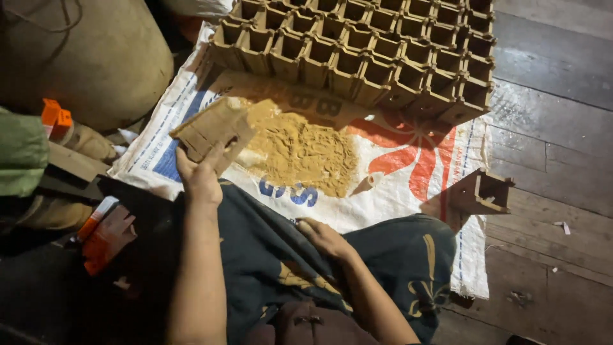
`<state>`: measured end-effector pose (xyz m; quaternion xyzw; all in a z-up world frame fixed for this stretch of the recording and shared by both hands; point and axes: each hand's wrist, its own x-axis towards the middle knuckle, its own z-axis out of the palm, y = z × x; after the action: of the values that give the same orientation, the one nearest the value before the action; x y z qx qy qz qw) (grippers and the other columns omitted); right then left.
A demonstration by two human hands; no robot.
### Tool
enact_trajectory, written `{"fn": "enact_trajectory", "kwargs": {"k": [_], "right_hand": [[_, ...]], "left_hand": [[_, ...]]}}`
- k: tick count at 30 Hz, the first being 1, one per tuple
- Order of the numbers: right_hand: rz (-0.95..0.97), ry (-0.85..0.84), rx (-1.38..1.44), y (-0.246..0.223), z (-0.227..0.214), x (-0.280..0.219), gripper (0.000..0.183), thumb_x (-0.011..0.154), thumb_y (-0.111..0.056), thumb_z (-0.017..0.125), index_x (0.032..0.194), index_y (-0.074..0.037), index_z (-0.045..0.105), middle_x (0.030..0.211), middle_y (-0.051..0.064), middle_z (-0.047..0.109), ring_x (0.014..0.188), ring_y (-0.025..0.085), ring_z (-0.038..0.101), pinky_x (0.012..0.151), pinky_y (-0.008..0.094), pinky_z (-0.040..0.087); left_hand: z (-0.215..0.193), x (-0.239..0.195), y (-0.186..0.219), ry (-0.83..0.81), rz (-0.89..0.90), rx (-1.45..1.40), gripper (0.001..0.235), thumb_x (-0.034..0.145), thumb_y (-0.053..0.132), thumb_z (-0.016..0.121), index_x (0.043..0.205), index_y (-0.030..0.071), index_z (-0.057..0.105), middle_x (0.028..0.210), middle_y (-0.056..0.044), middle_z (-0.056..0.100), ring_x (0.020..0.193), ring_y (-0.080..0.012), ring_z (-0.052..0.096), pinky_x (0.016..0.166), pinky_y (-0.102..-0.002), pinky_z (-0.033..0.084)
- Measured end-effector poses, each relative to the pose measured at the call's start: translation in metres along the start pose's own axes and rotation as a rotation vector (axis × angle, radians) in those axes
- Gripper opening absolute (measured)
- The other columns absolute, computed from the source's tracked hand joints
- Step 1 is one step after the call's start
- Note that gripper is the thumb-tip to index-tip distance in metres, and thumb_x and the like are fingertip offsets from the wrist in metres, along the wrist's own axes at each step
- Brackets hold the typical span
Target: Assembling small wooden boxes by gluing pre-cut pieces together on a workshop floor.
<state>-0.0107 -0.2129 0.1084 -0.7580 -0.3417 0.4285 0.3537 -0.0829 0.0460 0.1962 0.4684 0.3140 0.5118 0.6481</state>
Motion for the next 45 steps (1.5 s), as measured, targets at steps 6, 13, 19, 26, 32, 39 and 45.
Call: {"fn": "enact_trajectory", "kwargs": {"k": [6, 13, 19, 26, 32, 39, 45], "right_hand": [[0.053, -0.076, 0.237, 0.022, 0.009, 0.003, 0.046, 0.101, -0.033, 0.048, 0.138, -0.008, 0.062, 0.134, 0.027, 0.064, 0.128, 0.049, 0.056, 0.11, 0.061, 0.041], [0.151, 0.211, -0.164, 0.085, 0.02, 0.048, 0.036, 0.097, -0.049, 0.063, 0.125, -0.027, 0.068, 0.104, 0.01, 0.077, 0.108, 0.033, 0.071, 0.096, 0.048, 0.056], [-0.36, 0.497, -0.759, 0.019, 0.012, 0.106, 0.051, 0.096, -0.054, 0.058, 0.139, -0.026, 0.063, 0.148, 0.019, 0.051, 0.134, 0.045, 0.045, 0.105, 0.058, 0.037], [-0.461, 0.61, -1.189, 0.017, -0.018, 0.198, 0.065, 0.099, -0.058, 0.041, 0.154, -0.023, 0.043, 0.162, 0.014, 0.036, 0.148, 0.048, 0.027, 0.116, 0.067, 0.025], [-0.3, 0.772, -1.107, 0.055, -0.056, 0.266, 0.086, 0.082, -0.051, 0.072, 0.158, -0.031, 0.038, 0.164, 0.019, 0.032, 0.15, 0.046, 0.027, 0.12, 0.061, 0.017], [-0.235, 0.747, -0.957, 0.069, -0.072, 0.252, 0.013, 0.082, -0.044, 0.075, 0.092, -0.036, 0.073, 0.14, -0.008, 0.055, 0.141, 0.028, 0.04, 0.112, 0.05, 0.031], [-0.175, 0.71, -0.308, 0.088, -0.105, 0.164, 0.012, 0.084, -0.029, 0.082, 0.095, -0.033, 0.078, 0.118, -0.005, 0.068, 0.123, 0.018, 0.063, 0.105, 0.035, 0.044]], "left_hand": [[0.031, -0.032, 0.078, 0.093, -0.405, -0.496, 0.079, 0.082, 0.062, 0.072, 0.143, 0.015, 0.054, 0.152, -0.005, 0.052, 0.145, -0.0161, 0.043, 0.12, -0.035, 0.031], [0.025, 0.0, -0.02, 0.173, -0.574, -0.598, 0.051, 0.089, 0.055, 0.07, 0.13, 0.024, 0.067, 0.137, 0.002, 0.066, 0.133, -0.0134, 0.057, 0.114, -0.028, 0.042], [-0.008, 0.046, -0.118, 0.191, -0.365, -0.316, 0.051, 0.099, 0.04, 0.069, 0.143, 0.022, 0.052, 0.15, -0.003, 0.052, 0.141, -0.0203, 0.046, 0.121, -0.039, 0.032], [-0.011, 0.07, -0.121, 0.175, -0.361, -0.042, 0.07, 0.103, 0.036, 0.064, 0.158, 0.01, 0.028, 0.163, -0.012, 0.027, 0.149, -0.0239, 0.028, 0.126, -0.045, 0.022], [0.009, 0.083, -0.095, 0.031, -0.346, 0.001, 0.082, 0.104, 0.043, 0.058, 0.16, 0.001, 0.015, 0.166, -0.022, 0.013, 0.154, -0.0352, 0.013, 0.126, -0.051, 0.007], [-0.002, 0.066, -0.124, -0.436, -0.254, 0.192, 0.096, 0.072, 0.007, 0.082, 0.153, 0.004, 0.032, 0.15, -0.023, 0.045, 0.143, -0.0346, 0.038, 0.12, -0.054, 0.025], [0.02, 0.038, -0.138, -0.527, -0.23, 0.468, 0.098, 0.067, 0.002, 0.086, 0.15, 0.001, 0.034, 0.144, -0.027, 0.049, 0.138, -0.0408, 0.044, 0.114, -0.052, 0.038]]}}
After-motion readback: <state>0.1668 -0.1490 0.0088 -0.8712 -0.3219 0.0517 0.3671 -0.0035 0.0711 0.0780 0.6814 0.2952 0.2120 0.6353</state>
